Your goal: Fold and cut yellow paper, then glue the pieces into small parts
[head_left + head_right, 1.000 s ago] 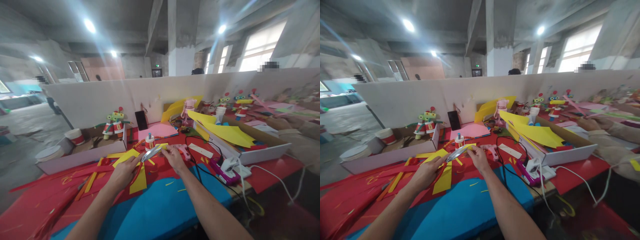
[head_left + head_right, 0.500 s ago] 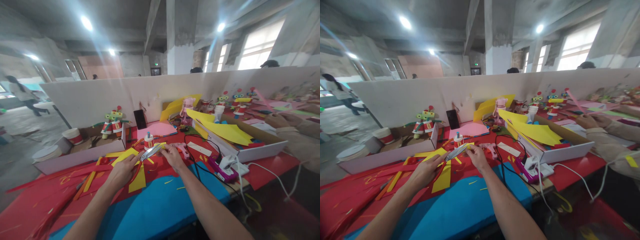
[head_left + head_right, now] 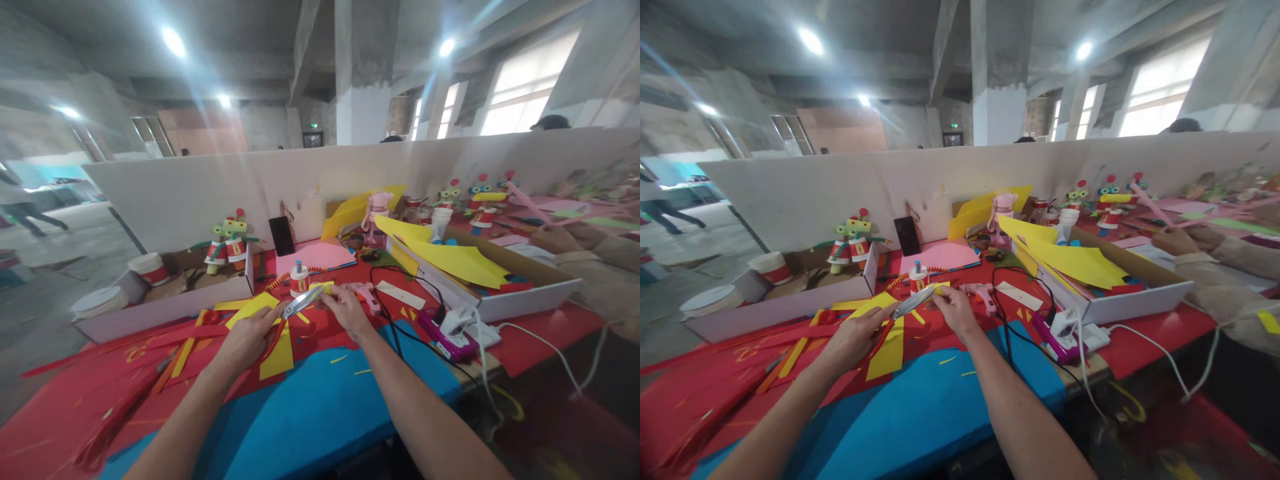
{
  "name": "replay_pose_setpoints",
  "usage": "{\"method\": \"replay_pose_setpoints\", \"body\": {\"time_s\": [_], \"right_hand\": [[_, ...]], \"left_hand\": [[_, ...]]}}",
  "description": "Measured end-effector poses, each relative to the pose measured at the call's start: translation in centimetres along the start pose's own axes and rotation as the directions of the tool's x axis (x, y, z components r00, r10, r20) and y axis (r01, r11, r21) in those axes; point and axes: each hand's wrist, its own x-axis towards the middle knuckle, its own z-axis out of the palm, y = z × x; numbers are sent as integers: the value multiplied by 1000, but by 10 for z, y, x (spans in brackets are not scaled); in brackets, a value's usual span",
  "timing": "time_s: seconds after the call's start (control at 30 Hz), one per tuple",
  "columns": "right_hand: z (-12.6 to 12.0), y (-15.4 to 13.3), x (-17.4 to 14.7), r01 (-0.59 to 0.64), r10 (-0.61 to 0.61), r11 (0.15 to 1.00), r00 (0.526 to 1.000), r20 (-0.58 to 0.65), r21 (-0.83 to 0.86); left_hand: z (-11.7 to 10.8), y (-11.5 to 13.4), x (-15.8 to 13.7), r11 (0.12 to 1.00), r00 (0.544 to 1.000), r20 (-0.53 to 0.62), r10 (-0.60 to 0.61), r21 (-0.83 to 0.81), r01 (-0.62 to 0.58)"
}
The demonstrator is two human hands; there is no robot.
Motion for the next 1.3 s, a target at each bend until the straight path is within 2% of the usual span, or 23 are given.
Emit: {"method": "replay_pose_setpoints", "body": {"time_s": [0.4,0.6,0.93,1.3], "right_hand": [[1,-3,-2,8,-8,1000,1000,22,10],[2,-5,-4,10,-6,997,999,50,-79],[2,-7,-5,27,-12,978,997,71,-205],[3,-6,-6,-9,17,991,998,58,-137]], "left_hand": [[1,-3,1,1000,1000,-15,16,15,-16],[-1,1,1,999,998,-55,42,-22,-44],[5,-1,1,999,998,-50,31,-13,-31],[5,-1,0,1000,1000,0,4,5,-4]]}}
